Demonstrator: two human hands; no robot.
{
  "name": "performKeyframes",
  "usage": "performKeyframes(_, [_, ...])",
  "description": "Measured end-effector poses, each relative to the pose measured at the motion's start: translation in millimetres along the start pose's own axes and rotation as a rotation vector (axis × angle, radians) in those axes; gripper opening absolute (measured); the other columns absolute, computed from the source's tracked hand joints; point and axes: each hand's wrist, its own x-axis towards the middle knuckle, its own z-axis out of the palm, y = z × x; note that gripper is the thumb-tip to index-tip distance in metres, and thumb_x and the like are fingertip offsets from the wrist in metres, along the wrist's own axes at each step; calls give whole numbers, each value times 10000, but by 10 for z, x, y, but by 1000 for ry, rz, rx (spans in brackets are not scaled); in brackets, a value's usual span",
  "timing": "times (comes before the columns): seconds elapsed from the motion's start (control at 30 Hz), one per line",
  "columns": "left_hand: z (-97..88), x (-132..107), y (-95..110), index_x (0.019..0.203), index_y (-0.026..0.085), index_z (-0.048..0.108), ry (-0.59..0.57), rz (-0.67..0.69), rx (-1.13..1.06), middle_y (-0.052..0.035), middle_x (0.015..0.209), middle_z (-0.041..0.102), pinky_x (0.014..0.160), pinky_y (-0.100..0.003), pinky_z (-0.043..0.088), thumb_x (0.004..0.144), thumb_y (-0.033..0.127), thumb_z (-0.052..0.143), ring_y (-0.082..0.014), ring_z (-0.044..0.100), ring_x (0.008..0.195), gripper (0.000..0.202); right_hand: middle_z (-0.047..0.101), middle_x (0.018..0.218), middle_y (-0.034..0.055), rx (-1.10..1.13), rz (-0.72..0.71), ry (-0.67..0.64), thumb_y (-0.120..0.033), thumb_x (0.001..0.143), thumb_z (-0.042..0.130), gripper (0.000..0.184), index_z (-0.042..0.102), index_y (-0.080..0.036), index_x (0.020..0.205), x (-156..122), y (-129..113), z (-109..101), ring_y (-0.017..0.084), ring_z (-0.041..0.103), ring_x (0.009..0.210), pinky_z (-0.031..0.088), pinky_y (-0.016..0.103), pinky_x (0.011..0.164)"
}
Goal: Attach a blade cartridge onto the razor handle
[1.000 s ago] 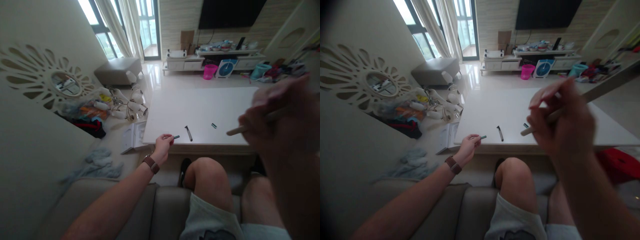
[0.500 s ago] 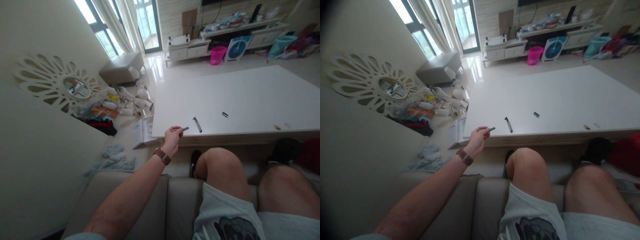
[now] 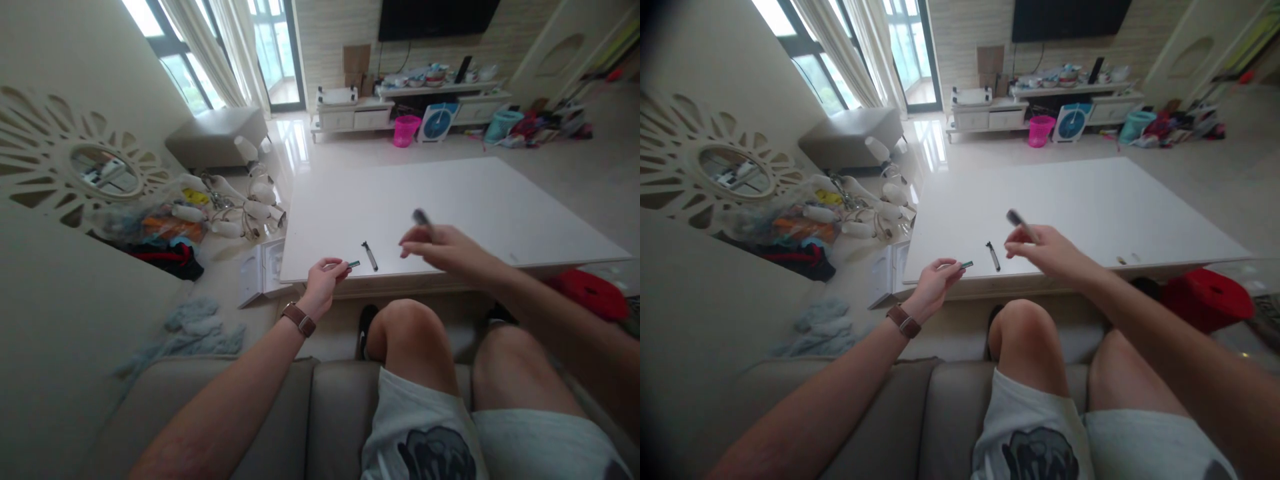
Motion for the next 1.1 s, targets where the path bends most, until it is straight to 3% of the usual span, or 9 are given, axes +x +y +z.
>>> performKeyframes(0.03, [-3, 1, -2, 795, 122, 595, -5, -1, -4, -67, 752, 699, 768, -264, 523, 724, 89, 770, -127, 685, 710, 192, 677, 677, 38, -87, 56, -163, -243, 654, 834, 174, 709, -141, 718, 6, 88, 92, 158, 586, 615, 444, 263, 563])
performKeyframes(0.1, [-10, 6, -2, 801, 122, 598, -11, -3, -7, -74, 763, 707, 784, -276, 525, 717, 92, 779, -133, 690, 712, 202, 710, 738, 52, -145, 87, -279, -291, 705, 779, 162, 726, -153, 768, 20, 299, 309, 177, 614, 684, 443, 275, 607])
performKeyframes(0.23, [-21, 18, 3, 813, 120, 604, -5, -6, -5, -67, 742, 704, 778, -282, 524, 728, 89, 768, -131, 684, 682, 187, 726, 772, 60, -122, 119, -376, -336, 730, 733, 238, 736, -147, 874, 80, 628, 679, 177, 613, 705, 422, 282, 630])
performKeyframes(0.37, [-22, 24, 7, 810, 123, 600, 14, 5, -18, -65, 732, 707, 763, -276, 520, 739, 74, 747, -126, 678, 675, 170, 724, 762, 65, -66, 105, -388, -340, 711, 745, 233, 729, -132, 815, 167, 682, 835, 154, 582, 677, 400, 273, 617])
performKeyframes(0.57, [-11, 10, 9, 791, 104, 660, -43, -42, -15, -82, 769, 710, 769, -281, 519, 715, 118, 787, -130, 673, 698, 149, 717, 764, 67, 32, 172, -296, -348, 682, 757, 279, 748, -130, 856, 209, 704, 936, 170, 601, 691, 406, 275, 601])
performKeyframes(0.7, [-1, -1, 2, 805, 95, 714, -89, -93, 22, -90, 814, 720, 788, -286, 521, 719, 113, 769, -128, 674, 697, 104, 706, 790, 58, -46, 79, -319, -350, 719, 722, 258, 748, -139, 866, 213, 762, 946, 188, 615, 759, 436, 294, 693])
performKeyframes(0.8, [-4, 0, -2, 781, 100, 709, -85, -88, 22, -90, 792, 720, 783, -289, 520, 719, 114, 754, -145, 687, 708, 78, 656, 736, 22, -144, 18, -317, -439, 770, 687, 315, 716, -163, 920, 225, 833, 909, 168, 577, 686, 417, 283, 655])
performKeyframes(0.97, [-21, 9, 7, 759, 104, 682, -36, -78, -7, -82, 758, 714, 794, -303, 525, 728, 110, 713, -170, 707, 730, 44, 498, 611, -24, -133, -42, -238, -585, 929, 432, 465, 673, -187, 930, 205, 1049, 846, 150, 474, 608, 357, 268, 606])
performKeyframes(1.1, [-27, 25, 7, 768, 102, 680, 17, -68, 3, -80, 741, 712, 766, -279, 518, 735, 105, 702, -152, 696, 702, 40, 445, 597, -26, -172, -153, -173, -596, 924, 464, 478, 688, -179, 860, 139, 1152, 812, 144, 409, 595, 302, 272, 584])
